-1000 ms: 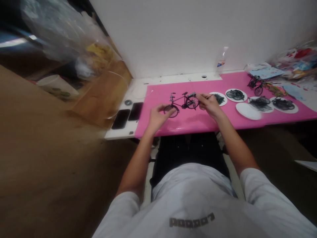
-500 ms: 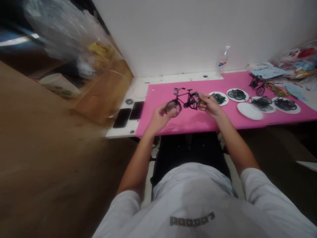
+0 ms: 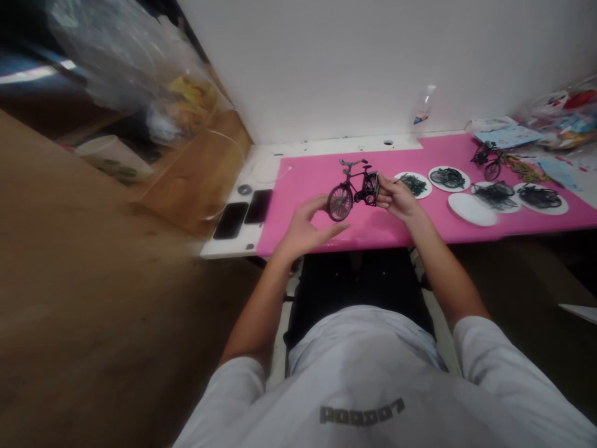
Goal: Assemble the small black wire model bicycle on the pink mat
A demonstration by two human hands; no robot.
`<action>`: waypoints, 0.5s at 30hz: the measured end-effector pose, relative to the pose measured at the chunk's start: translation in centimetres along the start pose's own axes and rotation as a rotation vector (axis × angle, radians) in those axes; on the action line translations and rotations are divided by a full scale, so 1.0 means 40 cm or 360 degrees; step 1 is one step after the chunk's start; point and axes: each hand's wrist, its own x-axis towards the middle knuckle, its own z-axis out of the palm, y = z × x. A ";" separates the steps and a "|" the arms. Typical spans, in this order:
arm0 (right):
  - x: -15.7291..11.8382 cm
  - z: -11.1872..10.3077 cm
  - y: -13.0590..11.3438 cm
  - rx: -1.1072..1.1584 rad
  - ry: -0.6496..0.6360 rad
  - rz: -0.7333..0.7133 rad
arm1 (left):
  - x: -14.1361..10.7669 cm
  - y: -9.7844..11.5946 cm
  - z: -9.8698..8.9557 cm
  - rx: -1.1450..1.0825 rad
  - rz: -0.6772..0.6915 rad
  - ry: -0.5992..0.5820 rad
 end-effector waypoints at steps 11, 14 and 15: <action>-0.002 0.003 0.000 -0.0019 0.0024 -0.0109 | 0.012 0.006 -0.007 -0.0064 0.0065 0.0028; -0.005 0.008 -0.001 -0.0037 0.0023 -0.0129 | 0.013 0.006 -0.010 -0.0067 0.0041 0.0078; -0.006 0.009 -0.002 -0.0044 0.0027 -0.0127 | 0.012 0.006 -0.011 -0.0057 0.0026 0.0079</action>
